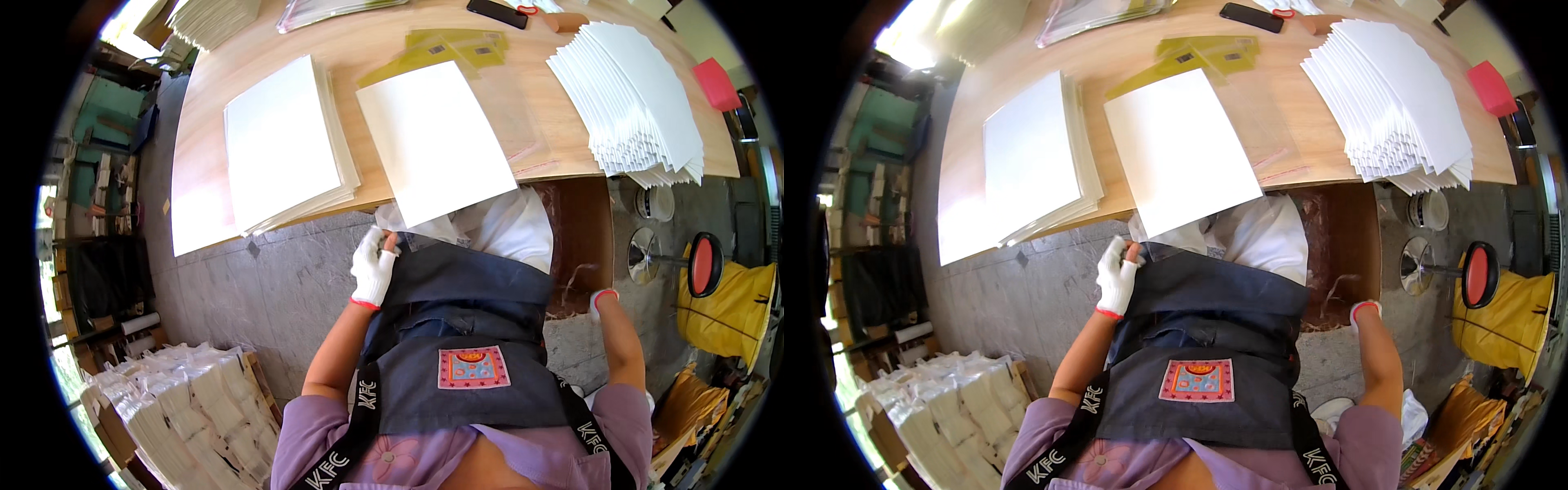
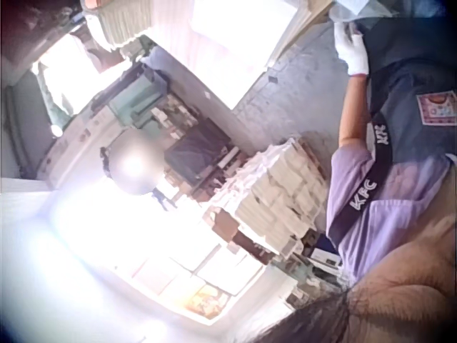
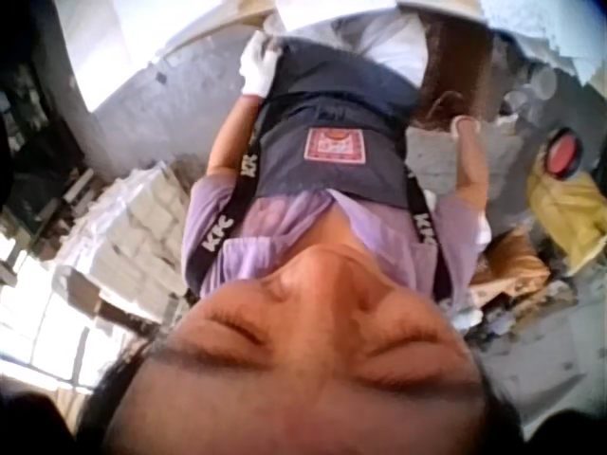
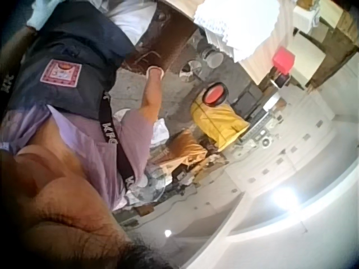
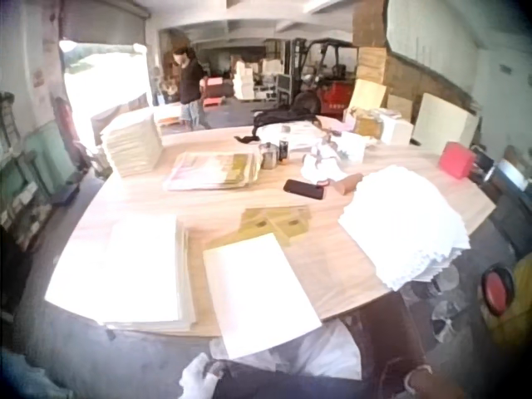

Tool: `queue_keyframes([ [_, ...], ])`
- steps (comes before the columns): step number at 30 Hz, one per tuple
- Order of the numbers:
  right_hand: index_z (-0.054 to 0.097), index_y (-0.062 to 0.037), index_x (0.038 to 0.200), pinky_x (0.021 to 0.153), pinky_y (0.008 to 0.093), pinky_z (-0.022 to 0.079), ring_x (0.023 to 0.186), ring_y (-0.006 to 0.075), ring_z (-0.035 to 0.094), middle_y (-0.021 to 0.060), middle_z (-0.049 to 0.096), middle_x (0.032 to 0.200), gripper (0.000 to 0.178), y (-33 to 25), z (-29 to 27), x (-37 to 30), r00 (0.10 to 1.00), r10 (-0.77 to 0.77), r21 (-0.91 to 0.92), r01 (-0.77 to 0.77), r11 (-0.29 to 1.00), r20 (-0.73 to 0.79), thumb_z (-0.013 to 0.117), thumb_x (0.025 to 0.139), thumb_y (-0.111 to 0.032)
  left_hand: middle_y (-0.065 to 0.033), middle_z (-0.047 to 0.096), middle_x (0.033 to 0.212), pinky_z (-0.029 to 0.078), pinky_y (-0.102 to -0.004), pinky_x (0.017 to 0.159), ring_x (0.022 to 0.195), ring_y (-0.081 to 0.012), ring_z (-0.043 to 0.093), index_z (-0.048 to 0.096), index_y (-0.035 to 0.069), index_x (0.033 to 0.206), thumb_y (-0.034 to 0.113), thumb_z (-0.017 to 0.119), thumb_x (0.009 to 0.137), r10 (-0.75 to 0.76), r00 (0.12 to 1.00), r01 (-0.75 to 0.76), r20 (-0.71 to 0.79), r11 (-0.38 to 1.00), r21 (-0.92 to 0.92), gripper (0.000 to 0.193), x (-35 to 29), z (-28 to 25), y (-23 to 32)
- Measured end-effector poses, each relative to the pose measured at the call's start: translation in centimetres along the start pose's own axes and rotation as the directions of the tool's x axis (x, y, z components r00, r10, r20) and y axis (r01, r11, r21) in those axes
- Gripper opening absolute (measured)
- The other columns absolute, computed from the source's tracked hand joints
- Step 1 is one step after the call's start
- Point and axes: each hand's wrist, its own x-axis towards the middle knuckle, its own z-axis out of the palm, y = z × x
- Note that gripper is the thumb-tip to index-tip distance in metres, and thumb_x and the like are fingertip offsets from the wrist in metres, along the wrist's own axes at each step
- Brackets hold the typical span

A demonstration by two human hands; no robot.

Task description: The person repeatedly picks up a white sheet of paper from a stack on the right side of the table and places it into a clear plastic sleeve. The person then places the sleeved paper onto a growing stack on the left side of the table. This process is repeated continuously throughout the clip.

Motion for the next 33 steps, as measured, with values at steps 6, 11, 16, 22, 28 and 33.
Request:
queue_keyframes([
  [6,0.057,-0.0104,0.097,0.075,0.0385,0.048,0.090,0.0285,0.060,0.0084,0.063,0.095,0.029,-13.6,-24.3,-5.3,0.736,0.011,0.512,0.460,0.726,-0.677,0.067,0.072,-0.021,-0.0040,0.060,0.100,0.048,-0.0347,0.060,0.074,-0.0229,0.058,0.067,0.015,0.089,0.007,0.073,0.063,0.716,0.698,-0.571,0.020,0.540,0.618,0.027,1.0,1.1,1.8],
  [11,0.060,-0.0101,0.084,0.073,0.0319,0.047,0.083,0.0226,0.057,0.0042,0.058,0.092,0.028,-19.4,-31.6,-3.7,0.381,-0.244,0.153,0.761,0.630,-0.892,0.077,0.064,-0.019,-0.0071,0.059,0.089,0.046,-0.0330,0.064,0.074,-0.0236,0.056,0.066,0.009,0.087,0.007,0.071,0.071,0.677,0.736,-0.588,-0.007,0.645,0.489,0.017,1.2,0.6,1.3],
  [16,0.052,-0.0047,0.076,0.057,0.0274,0.044,0.060,0.0127,0.053,0.0051,0.054,0.069,0.020,-22.2,-30.9,-2.7,0.795,0.038,0.789,0.593,0.162,-0.605,0.068,0.080,-0.016,-0.0037,0.059,0.089,0.045,-0.0256,0.072,0.077,-0.0144,0.055,0.056,0.005,0.104,0.002,0.060,0.084,-0.108,0.957,-0.084,-0.271,0.787,-0.612,0.021,0.5,2.1,0.0],
  [22,0.055,-0.0034,0.090,0.046,0.0251,0.041,0.049,0.0098,0.050,0.0044,0.059,0.065,0.020,-21.4,-30.6,-3.8,0.915,0.007,0.912,0.401,0.081,-0.403,0.054,0.090,-0.023,-0.0026,0.060,0.093,0.049,-0.0242,0.075,0.083,-0.0121,0.059,0.052,0.003,0.111,0.000,0.054,0.087,-0.166,0.986,0.111,0.023,0.539,-0.835,0.024,0.9,-0.1,3.4],
  [28,0.057,-0.0065,0.088,0.040,0.0220,0.038,0.046,0.0068,0.050,0.0028,0.058,0.064,0.021,-22.4,-30.8,-4.8,0.909,-0.275,0.950,0.304,-0.076,-0.312,0.052,0.093,-0.026,0.0009,0.056,0.091,0.040,-0.0198,0.071,0.080,-0.0063,0.050,0.053,-0.001,0.114,0.001,0.058,0.085,0.059,0.992,-0.102,-0.110,0.890,-0.445,0.029,-0.4,-3.9,10.1],
  [33,0.057,-0.0072,0.087,0.042,0.0204,0.039,0.049,0.0056,0.051,-0.0003,0.056,0.064,0.019,-29.0,-37.4,-8.0,0.887,-0.322,0.940,0.282,-0.191,-0.331,0.055,0.091,-0.026,0.0014,0.054,0.089,0.042,-0.0183,0.068,0.078,-0.0061,0.051,0.056,-0.003,0.111,0.000,0.058,0.084,0.262,0.879,-0.347,-0.399,0.925,-0.157,0.027,-1.5,-11.5,10.0],
])
